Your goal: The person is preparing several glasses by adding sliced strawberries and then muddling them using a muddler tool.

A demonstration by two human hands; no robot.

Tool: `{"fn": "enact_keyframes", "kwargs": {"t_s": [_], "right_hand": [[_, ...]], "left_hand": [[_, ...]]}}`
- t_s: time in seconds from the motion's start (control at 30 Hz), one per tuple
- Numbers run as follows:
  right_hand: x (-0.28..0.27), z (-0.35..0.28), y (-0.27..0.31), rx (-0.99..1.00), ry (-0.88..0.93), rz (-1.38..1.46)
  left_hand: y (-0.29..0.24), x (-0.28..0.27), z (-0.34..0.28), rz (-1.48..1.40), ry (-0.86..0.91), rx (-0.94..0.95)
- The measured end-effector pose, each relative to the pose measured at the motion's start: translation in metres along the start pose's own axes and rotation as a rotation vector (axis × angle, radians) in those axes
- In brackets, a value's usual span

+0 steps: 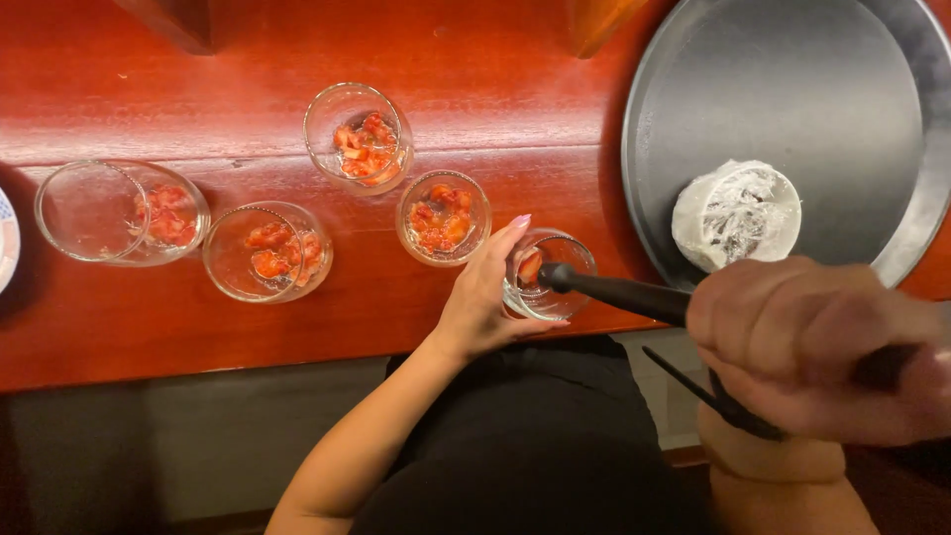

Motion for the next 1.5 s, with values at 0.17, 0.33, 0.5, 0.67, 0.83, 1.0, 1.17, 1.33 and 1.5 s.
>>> {"fn": "enact_keyframes", "kwargs": {"t_s": [0.17,0.33,0.5,0.67,0.83,1.0,1.17,1.33,1.5], "right_hand": [[0.033,0.014,-0.026,-0.042,-0.021,-0.097],[0.033,0.021,-0.064,-0.014,-0.006,-0.093],[0.034,0.029,-0.066,-0.025,0.048,-0.123],[0.040,0.027,-0.075,-0.013,0.103,-0.175],[0.021,0.039,-0.086,-0.012,-0.001,-0.003],[0.025,0.041,-0.060,0.154,-0.014,-0.081],[0.039,0.038,-0.071,0.026,0.013,-0.066],[0.040,0.033,-0.088,-0.031,-0.010,-0.023],[0.044,0.029,-0.090,-0.111,0.044,-0.029]], "left_hand": [[0.005,-0.001,0.002,-0.005,-0.009,0.018],[0.009,-0.003,0.008,-0.051,-0.020,0.011],[0.015,0.000,0.011,-0.046,-0.011,0.014],[0.015,0.001,0.015,-0.057,0.007,-0.026],[0.012,-0.001,0.017,0.007,-0.124,-0.004],[0.014,-0.004,0.013,-0.051,-0.033,-0.034],[0.020,0.000,0.012,-0.045,-0.045,-0.045],[0.030,0.003,0.011,-0.079,-0.024,-0.049],[0.029,0.001,0.013,-0.098,-0.001,-0.009]]}}
Point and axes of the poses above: each hand's wrist, its own z-axis towards the middle knuckle, its own x-axis out of the palm, y = z × x, the point moved 7 cm from there along z, towards the middle knuckle, and after that the axes turned 2 degrees about -x, right-handed, at the moved point
